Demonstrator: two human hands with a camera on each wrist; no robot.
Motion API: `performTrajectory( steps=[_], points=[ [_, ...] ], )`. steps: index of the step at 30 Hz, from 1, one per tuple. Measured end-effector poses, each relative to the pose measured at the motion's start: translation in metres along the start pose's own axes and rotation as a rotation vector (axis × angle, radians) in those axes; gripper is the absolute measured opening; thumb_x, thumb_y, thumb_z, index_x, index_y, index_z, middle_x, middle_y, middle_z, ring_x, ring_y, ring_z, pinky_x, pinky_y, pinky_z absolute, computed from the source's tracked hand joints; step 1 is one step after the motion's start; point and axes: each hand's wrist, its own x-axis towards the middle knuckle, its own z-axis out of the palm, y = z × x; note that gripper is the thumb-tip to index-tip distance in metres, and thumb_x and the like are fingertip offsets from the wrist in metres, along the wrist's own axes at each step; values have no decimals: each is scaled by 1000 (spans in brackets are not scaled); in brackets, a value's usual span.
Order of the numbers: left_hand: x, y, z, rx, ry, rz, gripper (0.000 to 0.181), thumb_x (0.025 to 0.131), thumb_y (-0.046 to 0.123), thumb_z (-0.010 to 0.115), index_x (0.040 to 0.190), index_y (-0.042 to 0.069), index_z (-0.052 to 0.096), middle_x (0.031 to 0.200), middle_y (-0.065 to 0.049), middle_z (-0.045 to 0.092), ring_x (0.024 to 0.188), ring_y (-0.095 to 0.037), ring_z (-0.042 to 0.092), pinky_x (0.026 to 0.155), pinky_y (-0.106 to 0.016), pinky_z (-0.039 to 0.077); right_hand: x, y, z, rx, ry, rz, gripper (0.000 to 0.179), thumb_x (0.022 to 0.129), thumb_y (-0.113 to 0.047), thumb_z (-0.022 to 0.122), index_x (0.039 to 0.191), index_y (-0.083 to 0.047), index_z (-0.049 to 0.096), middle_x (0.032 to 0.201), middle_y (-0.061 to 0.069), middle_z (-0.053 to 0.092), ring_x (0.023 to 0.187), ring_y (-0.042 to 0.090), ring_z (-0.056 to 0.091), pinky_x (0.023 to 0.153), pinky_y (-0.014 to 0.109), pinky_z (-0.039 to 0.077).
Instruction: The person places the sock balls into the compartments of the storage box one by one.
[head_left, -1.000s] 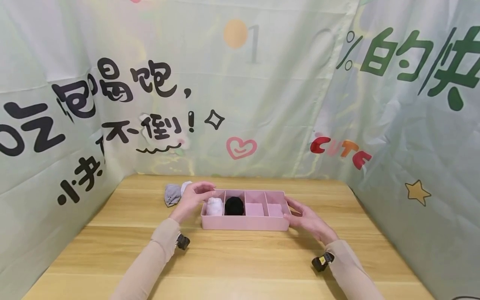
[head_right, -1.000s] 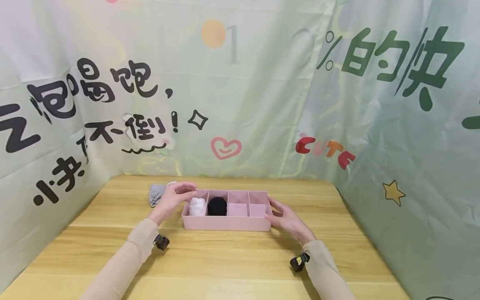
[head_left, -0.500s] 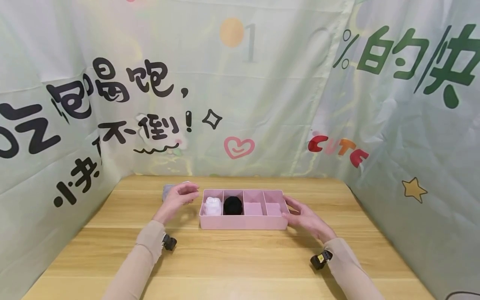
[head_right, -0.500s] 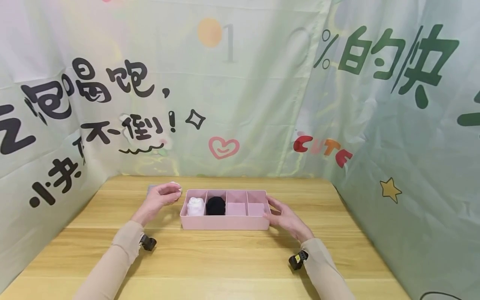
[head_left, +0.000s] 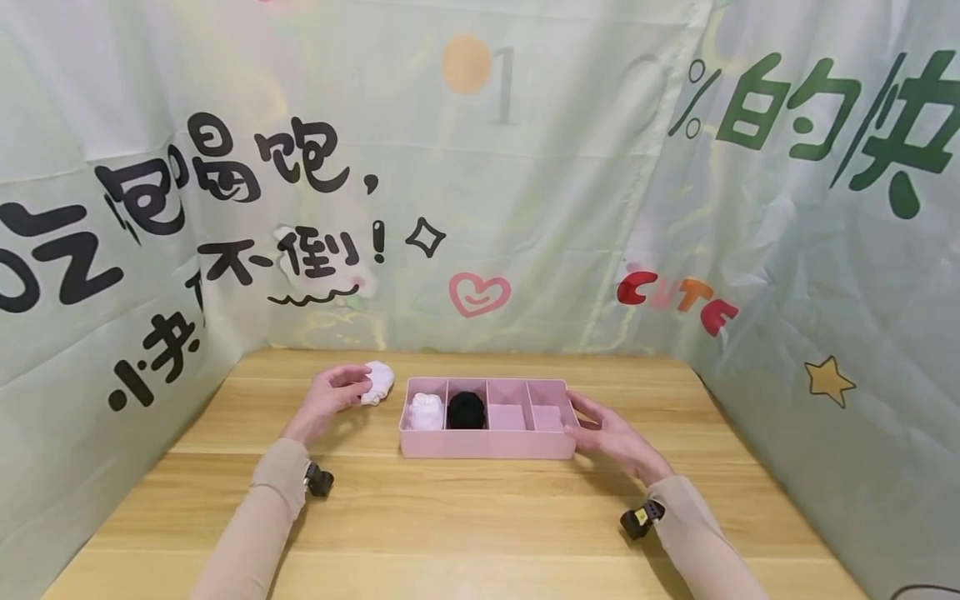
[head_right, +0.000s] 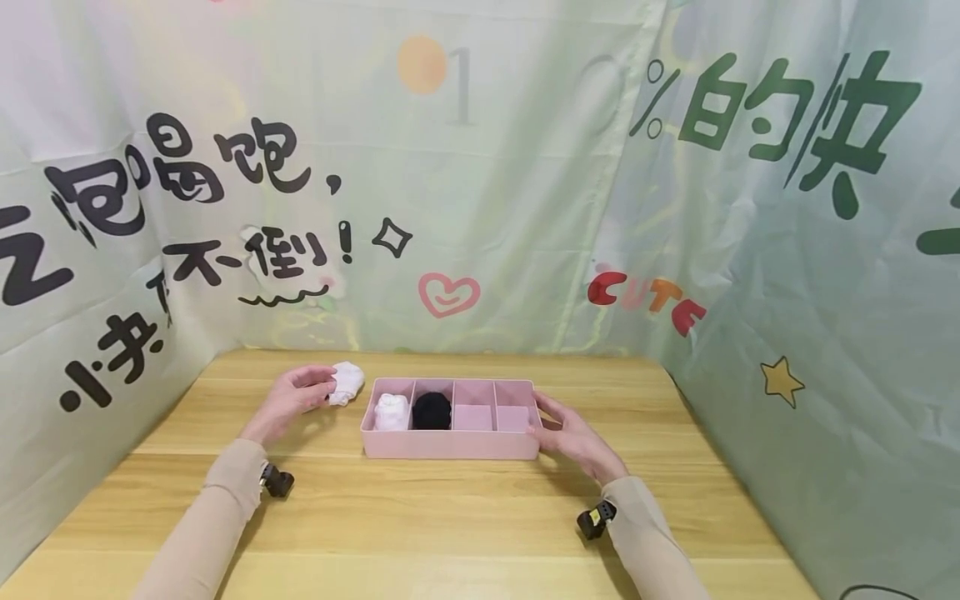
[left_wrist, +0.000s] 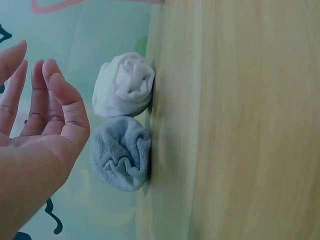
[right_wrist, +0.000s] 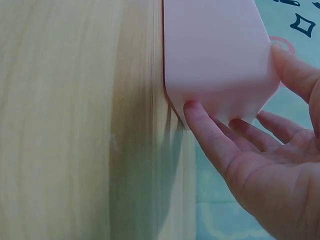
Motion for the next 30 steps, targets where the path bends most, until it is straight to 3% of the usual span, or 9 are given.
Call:
performTrajectory(
  steps=[6,9,17,22,27,30],
  points=[
    [-2,-1,-12,17,24,-20,49,89,12,72,132,-5,54,104,3,68,91,-12,62,83,-32,55,1,-1,0,-21,2,8,79,93,-21,66,157,-14,20,164,11,16,146,44,23,113,58,31],
    [-2,0,-17,10,66,-27,47,89,11,71,131,-4,54,106,3,68,93,-12,62,86,-33,54,2,-2,0,4,-3,2,79,94,-19,65,157,-13,19,164,11,16,146,44,23,114,57,30],
    [1,-3,-27,89,194,-63,48,90,12,70,134,1,54,134,-15,56,94,-4,57,84,-26,51,0,-3,0,-39,1,2,80,93,-23,66,157,-14,19,164,11,16,146,44,23,113,58,31],
    [6,-9,-35,99,249,-104,51,89,11,71,137,4,53,142,-19,47,103,-9,52,84,-28,52,2,-2,1,-39,10,6,77,95,-21,65,157,-14,20,164,11,16,146,44,22,113,58,32],
    [9,-11,-41,105,252,-130,53,89,11,70,139,5,52,147,-19,36,116,-17,38,89,-29,49,1,-1,0,-33,9,8,80,93,-23,67,157,-13,20,164,11,17,146,44,23,112,56,34],
    [11,-11,-43,117,206,-139,56,90,11,69,142,4,49,150,-18,36,114,-16,43,90,-27,48,0,-2,0,-30,6,8,81,93,-23,67,157,-13,19,164,12,17,145,44,23,112,55,35]
  ],
)
